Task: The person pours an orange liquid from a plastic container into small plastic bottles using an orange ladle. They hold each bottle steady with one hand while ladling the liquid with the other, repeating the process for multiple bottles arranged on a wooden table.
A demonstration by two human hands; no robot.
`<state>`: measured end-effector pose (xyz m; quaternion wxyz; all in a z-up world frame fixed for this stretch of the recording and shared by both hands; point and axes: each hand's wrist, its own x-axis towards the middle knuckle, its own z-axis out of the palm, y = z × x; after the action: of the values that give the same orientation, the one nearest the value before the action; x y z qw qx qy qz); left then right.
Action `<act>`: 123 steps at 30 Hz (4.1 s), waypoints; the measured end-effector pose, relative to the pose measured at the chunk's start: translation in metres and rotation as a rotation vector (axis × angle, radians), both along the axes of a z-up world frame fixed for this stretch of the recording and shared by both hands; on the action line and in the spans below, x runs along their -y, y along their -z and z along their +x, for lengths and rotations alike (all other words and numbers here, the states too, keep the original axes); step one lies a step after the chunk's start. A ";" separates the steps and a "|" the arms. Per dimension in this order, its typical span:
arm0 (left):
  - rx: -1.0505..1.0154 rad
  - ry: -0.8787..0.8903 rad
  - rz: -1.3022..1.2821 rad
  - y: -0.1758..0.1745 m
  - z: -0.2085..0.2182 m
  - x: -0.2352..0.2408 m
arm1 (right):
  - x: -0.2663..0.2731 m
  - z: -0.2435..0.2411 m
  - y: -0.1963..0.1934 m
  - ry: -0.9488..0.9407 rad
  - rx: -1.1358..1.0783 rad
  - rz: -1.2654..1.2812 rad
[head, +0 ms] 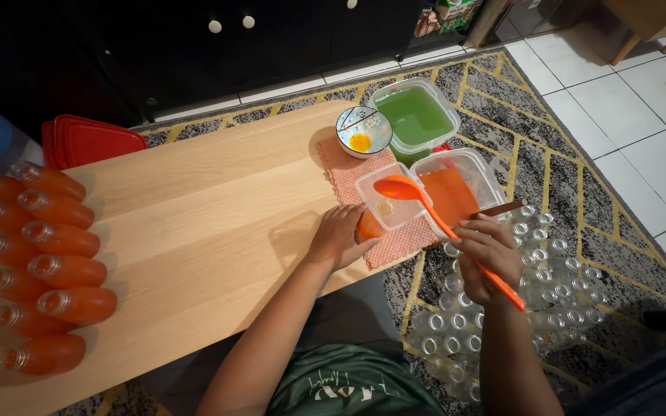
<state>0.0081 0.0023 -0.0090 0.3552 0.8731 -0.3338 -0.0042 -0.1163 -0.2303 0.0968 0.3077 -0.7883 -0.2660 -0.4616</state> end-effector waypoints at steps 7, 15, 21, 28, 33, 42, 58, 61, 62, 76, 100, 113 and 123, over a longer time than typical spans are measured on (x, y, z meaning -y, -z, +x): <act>-0.008 -0.008 -0.005 -0.006 -0.003 -0.001 | -0.012 -0.003 -0.016 0.036 0.031 -0.087; 0.144 -0.015 -0.093 0.009 0.001 0.005 | 0.045 0.008 0.033 0.112 0.061 0.250; 0.162 -0.033 -0.103 -0.004 -0.005 0.001 | 0.077 0.023 0.065 0.429 -0.141 0.366; 0.150 -0.044 -0.088 -0.003 -0.005 0.002 | 0.081 0.036 0.105 0.684 -0.285 0.068; 0.135 -0.046 -0.073 -0.002 -0.005 0.001 | 0.087 0.045 0.144 0.904 -0.474 -0.125; 0.130 -0.051 -0.065 -0.005 -0.006 0.001 | 0.062 0.043 0.133 0.735 -0.607 0.068; 0.124 -0.044 -0.080 -0.015 -0.008 0.001 | 0.060 0.023 0.071 0.624 -0.435 0.288; 0.128 -0.041 -0.091 -0.015 -0.008 0.000 | 0.059 0.024 0.070 0.611 -0.398 0.313; 0.131 -0.041 -0.091 -0.015 -0.008 0.000 | 0.059 0.024 0.070 0.613 -0.390 0.312; 0.161 -0.049 -0.120 -0.017 -0.009 0.000 | 0.072 0.029 0.073 0.586 -0.326 0.388; 0.021 -0.015 -0.062 -0.005 -0.002 -0.001 | 0.010 -0.003 -0.021 0.197 -0.152 0.308; 0.009 -0.020 -0.005 -0.004 -0.003 -0.001 | 0.000 -0.007 -0.020 0.034 -0.195 0.208; 0.063 -0.034 -0.028 0.000 -0.003 0.000 | 0.018 0.000 0.004 0.003 -0.152 0.218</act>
<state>0.0056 0.0024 -0.0093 0.3569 0.8734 -0.3297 0.0339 -0.1159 -0.2481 0.0926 0.4102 -0.7833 -0.1888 -0.4271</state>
